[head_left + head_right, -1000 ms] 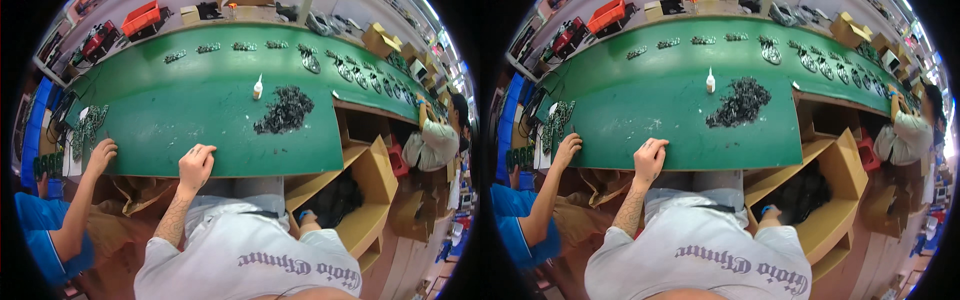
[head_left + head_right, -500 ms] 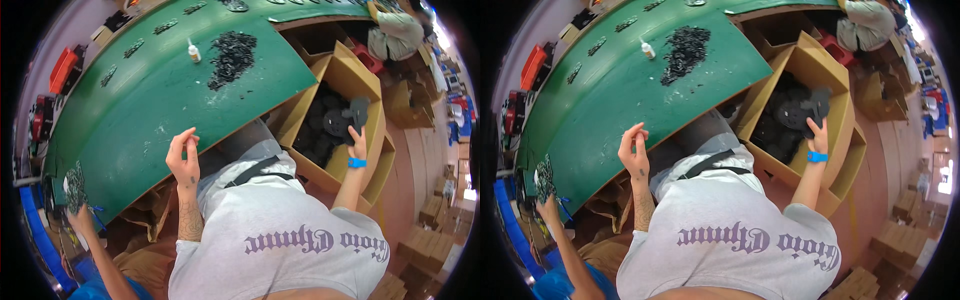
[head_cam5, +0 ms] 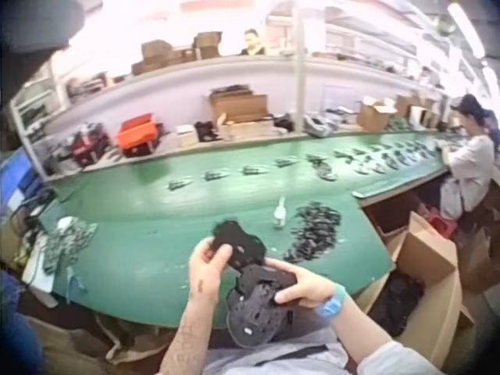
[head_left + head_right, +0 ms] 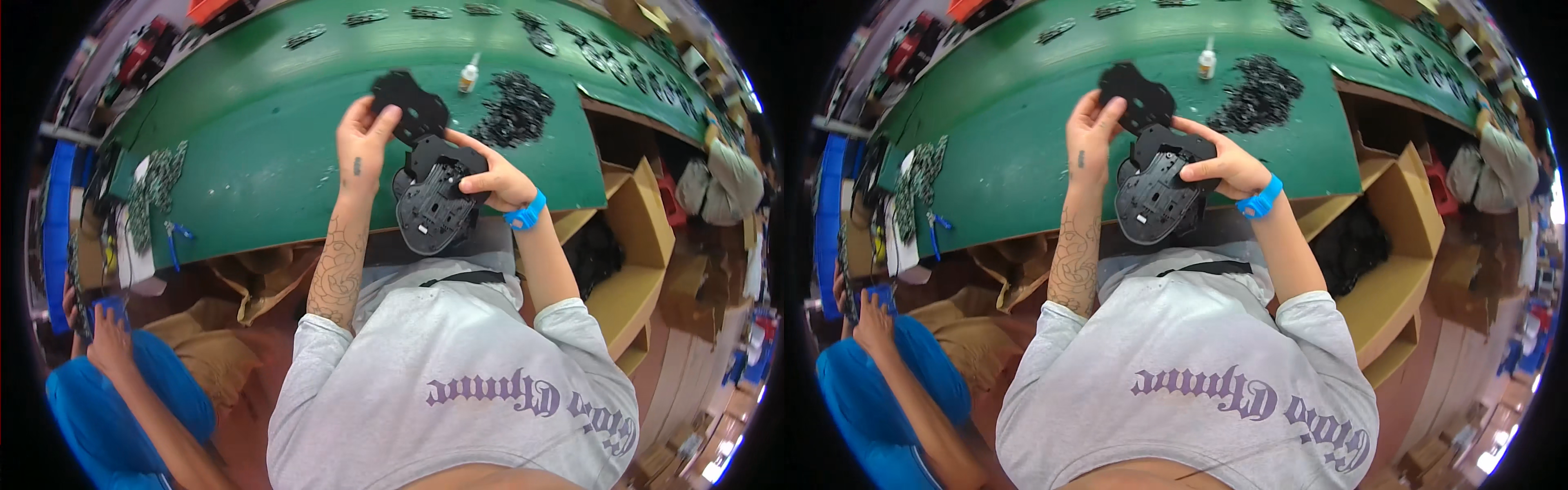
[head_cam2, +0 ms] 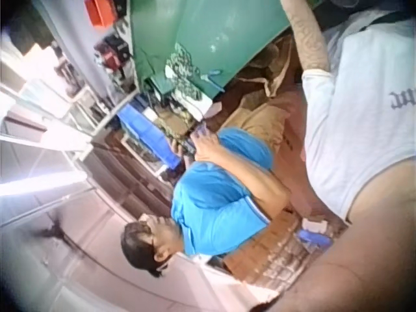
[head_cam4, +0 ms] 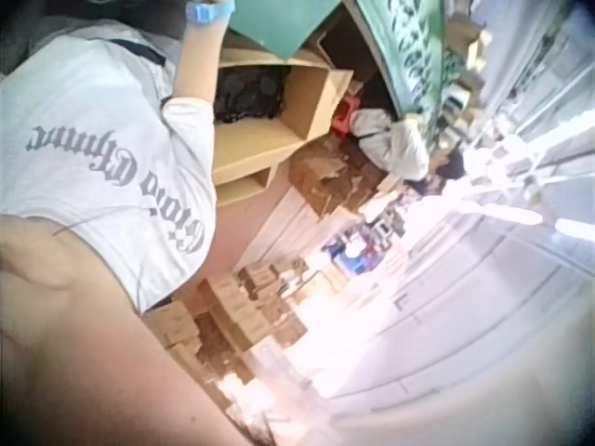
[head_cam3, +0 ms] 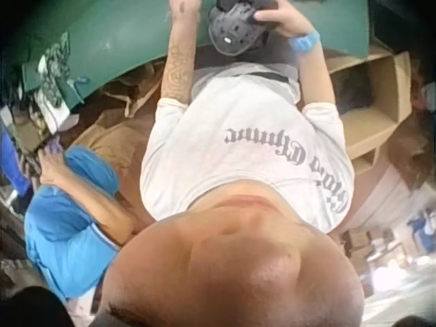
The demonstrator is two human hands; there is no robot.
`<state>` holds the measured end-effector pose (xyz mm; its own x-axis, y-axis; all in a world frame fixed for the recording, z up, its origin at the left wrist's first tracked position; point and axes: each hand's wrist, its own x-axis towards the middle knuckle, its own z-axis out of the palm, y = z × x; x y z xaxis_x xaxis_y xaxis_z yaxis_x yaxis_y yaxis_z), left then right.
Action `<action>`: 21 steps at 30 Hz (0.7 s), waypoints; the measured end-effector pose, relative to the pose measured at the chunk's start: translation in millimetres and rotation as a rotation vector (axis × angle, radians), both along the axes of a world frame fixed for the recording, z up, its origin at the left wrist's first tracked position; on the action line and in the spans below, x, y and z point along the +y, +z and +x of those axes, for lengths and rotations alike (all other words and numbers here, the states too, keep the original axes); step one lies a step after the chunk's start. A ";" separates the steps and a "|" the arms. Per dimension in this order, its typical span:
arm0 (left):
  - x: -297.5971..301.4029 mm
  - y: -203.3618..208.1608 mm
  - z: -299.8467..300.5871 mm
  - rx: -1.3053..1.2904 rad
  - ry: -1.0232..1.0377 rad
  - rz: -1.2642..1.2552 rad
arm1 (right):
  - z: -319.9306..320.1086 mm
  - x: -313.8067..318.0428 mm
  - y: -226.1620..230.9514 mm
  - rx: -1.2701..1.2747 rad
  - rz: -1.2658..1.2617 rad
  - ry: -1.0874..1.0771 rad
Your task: Applying adhesive and assembling internal components into computer mouse bottom shells on a factory production line.
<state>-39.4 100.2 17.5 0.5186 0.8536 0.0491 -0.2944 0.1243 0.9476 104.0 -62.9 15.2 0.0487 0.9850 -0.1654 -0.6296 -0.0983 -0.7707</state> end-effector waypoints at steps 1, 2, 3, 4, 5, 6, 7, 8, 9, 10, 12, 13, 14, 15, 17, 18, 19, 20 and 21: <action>13.6 0.0 -11.4 -0.031 0.128 0.011 | -6.2 16.6 8.6 0.031 0.068 0.058; 25.8 0.1 -24.5 -0.080 0.294 0.149 | -7.3 26.6 9.4 -0.038 0.034 0.037; 34.5 -0.4 -35.3 -0.127 0.456 0.289 | -8.5 35.9 9.8 -0.108 0.001 0.012; 28.5 12.9 -44.4 -0.177 0.525 0.430 | -7.2 44.2 6.7 -0.237 0.022 -0.039; 24.3 11.5 -62.1 -0.167 0.542 0.435 | -8.5 52.0 1.6 -0.360 0.044 -0.088; 23.3 8.0 -83.7 0.117 0.511 0.752 | -10.4 58.4 -1.6 -0.543 0.054 -0.157; 21.8 3.9 -102.5 0.411 0.461 1.056 | -11.0 64.8 -3.6 -0.538 0.059 -0.143; 17.8 -1.7 -116.5 0.421 0.465 1.054 | -10.9 67.7 -5.9 -0.604 0.009 -0.141; 13.8 -8.4 -128.5 0.539 0.300 1.153 | -10.1 69.3 -8.5 -0.671 -0.041 -0.142; 9.3 -14.7 -137.5 0.653 0.130 1.245 | -6.7 71.5 -12.3 -0.731 -0.109 -0.145; -1.0 -20.8 -145.0 0.712 0.096 1.155 | 1.3 72.9 -18.1 -0.749 -0.008 -0.156; -2.7 -22.7 -147.7 0.724 0.083 1.099 | 2.0 73.1 -18.0 -0.767 0.082 -0.163; -0.8 -23.8 -148.4 0.722 0.081 1.095 | 3.4 72.7 -16.7 -0.837 0.116 -0.182; 2.8 -24.3 -147.3 0.734 0.060 1.158 | 6.5 70.9 -13.5 -0.908 0.135 -0.233; 0.5 -19.0 -143.0 0.744 0.044 1.226 | 19.1 60.9 -4.8 -0.745 -0.022 -0.267; -5.3 -15.4 -132.9 0.670 0.006 1.231 | 19.1 52.1 -0.3 -0.661 -0.004 -0.410; -10.7 -12.2 -123.4 0.598 -0.028 1.237 | 26.5 45.0 -2.4 -0.551 -0.011 -0.505; -12.4 -11.8 -114.8 0.589 -0.093 1.266 | 26.7 35.5 4.0 -0.489 -0.010 -0.567; -12.8 -13.5 -103.3 0.581 -0.089 1.266 | 23.5 23.0 10.5 -0.428 -0.010 -0.629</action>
<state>-142.7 87.4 4.0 0.7801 0.3553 0.5150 0.1389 -0.9010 0.4111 127.5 -39.8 25.7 0.6624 0.7490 -0.0148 -0.2160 0.1720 -0.9611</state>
